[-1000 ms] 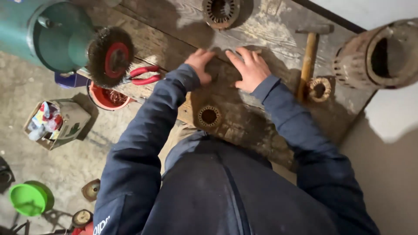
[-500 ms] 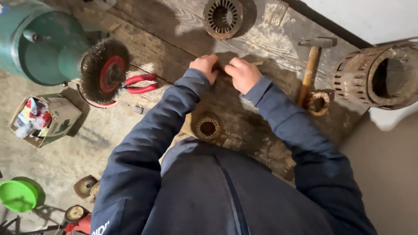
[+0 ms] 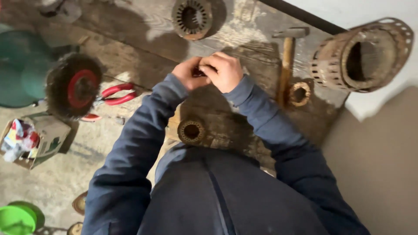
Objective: Stripping and collecting copper wire from an electric motor stator using pliers.
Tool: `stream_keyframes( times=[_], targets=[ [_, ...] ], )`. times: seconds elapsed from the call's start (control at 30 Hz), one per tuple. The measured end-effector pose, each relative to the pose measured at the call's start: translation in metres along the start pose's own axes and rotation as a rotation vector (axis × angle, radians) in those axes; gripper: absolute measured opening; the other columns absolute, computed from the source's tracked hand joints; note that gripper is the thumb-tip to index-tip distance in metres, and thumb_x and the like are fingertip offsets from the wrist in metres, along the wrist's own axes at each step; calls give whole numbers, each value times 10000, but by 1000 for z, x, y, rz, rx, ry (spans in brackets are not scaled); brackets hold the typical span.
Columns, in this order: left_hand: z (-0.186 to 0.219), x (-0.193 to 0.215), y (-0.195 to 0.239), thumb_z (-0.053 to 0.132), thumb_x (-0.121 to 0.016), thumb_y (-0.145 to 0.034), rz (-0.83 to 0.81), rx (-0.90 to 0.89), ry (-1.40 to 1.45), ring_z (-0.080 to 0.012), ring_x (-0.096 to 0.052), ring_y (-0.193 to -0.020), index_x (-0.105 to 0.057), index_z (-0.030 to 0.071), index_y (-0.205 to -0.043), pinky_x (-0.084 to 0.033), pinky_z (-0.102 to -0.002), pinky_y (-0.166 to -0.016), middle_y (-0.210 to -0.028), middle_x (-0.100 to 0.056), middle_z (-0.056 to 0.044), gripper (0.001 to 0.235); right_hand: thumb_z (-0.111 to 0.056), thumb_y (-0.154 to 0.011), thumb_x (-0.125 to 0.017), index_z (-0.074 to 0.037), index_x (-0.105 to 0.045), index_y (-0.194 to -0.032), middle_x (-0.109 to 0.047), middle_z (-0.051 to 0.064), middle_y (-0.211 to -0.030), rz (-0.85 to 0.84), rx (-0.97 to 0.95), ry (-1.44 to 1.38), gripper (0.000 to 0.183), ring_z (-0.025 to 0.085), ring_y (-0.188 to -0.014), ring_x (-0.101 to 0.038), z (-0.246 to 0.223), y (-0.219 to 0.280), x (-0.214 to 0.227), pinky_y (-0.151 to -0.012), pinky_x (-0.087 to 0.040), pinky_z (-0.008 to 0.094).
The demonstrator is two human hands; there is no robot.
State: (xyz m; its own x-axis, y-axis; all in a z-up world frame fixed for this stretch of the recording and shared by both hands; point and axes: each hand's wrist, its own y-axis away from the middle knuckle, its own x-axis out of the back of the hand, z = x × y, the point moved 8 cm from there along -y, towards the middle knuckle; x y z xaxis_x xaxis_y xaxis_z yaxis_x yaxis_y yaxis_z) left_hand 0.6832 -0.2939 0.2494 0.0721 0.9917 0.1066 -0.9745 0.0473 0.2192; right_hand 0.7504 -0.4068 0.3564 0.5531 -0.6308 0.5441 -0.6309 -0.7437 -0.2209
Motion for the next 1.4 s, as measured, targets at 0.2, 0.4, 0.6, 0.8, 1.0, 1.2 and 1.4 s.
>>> stream_keyframes(
  times=[0.2,0.4,0.6,0.8,1.0,1.2,1.4],
  targets=[
    [85,-33,17,220,-705,-903,-81,10,828,-155,-642,-1062,-498,102,-1407,-568,-331,-911,-1174,-642,-34,558,-36,-919,-736,-55,-733,-1071,-719,105,-1004,165,64,-35,154,274,-842,-742,-42,1,39,-744,-601,345],
    [34,-59,11,524,-487,-1089,249,-110,1035,-184,-644,-1026,-587,10,-1348,-551,-327,-910,-1140,-664,-106,584,-17,-907,-710,-10,-709,-1069,-695,115,-1097,166,125,274,163,300,-967,-704,-67,22,32,-839,-599,361],
    [3,-72,26,488,-524,-1138,283,45,1045,-192,-644,-887,-603,16,-1193,-528,-326,-710,-1012,-659,-101,481,-108,-966,-695,29,-720,-1181,-677,144,-1175,213,200,288,257,263,-1035,-671,-67,47,69,-917,-596,376],
    [0,-112,70,620,-532,-1009,125,214,1254,-253,-711,-868,-606,65,-1180,-570,-359,-621,-1025,-687,-113,586,-245,-1066,-660,-92,-758,-1235,-734,87,-1176,216,-261,240,248,196,-956,-706,78,75,118,-846,-605,361],
    [11,-112,96,522,-616,-941,153,213,1300,-255,-714,-945,-578,113,-1255,-602,-389,-705,-1119,-682,-111,517,-261,-867,-803,-80,-755,-1116,-685,114,-1101,103,-231,640,311,362,-981,-629,84,64,104,-793,-534,490],
    [-50,-92,114,314,-679,-1054,416,95,1205,-242,-684,-866,-587,86,-1252,-550,-352,-660,-1096,-656,-130,315,-212,-955,-780,-150,-756,-994,-695,68,-1021,138,-293,648,78,335,-949,-679,99,66,90,-785,-547,494],
    [-36,-66,131,419,-606,-1047,551,84,1259,-240,-698,-857,-616,75,-1217,-561,-343,-660,-1107,-676,-138,384,-208,-831,-786,-107,-690,-841,-685,116,-875,205,-237,833,139,350,-758,-690,102,54,85,-608,-525,516]
  ],
)
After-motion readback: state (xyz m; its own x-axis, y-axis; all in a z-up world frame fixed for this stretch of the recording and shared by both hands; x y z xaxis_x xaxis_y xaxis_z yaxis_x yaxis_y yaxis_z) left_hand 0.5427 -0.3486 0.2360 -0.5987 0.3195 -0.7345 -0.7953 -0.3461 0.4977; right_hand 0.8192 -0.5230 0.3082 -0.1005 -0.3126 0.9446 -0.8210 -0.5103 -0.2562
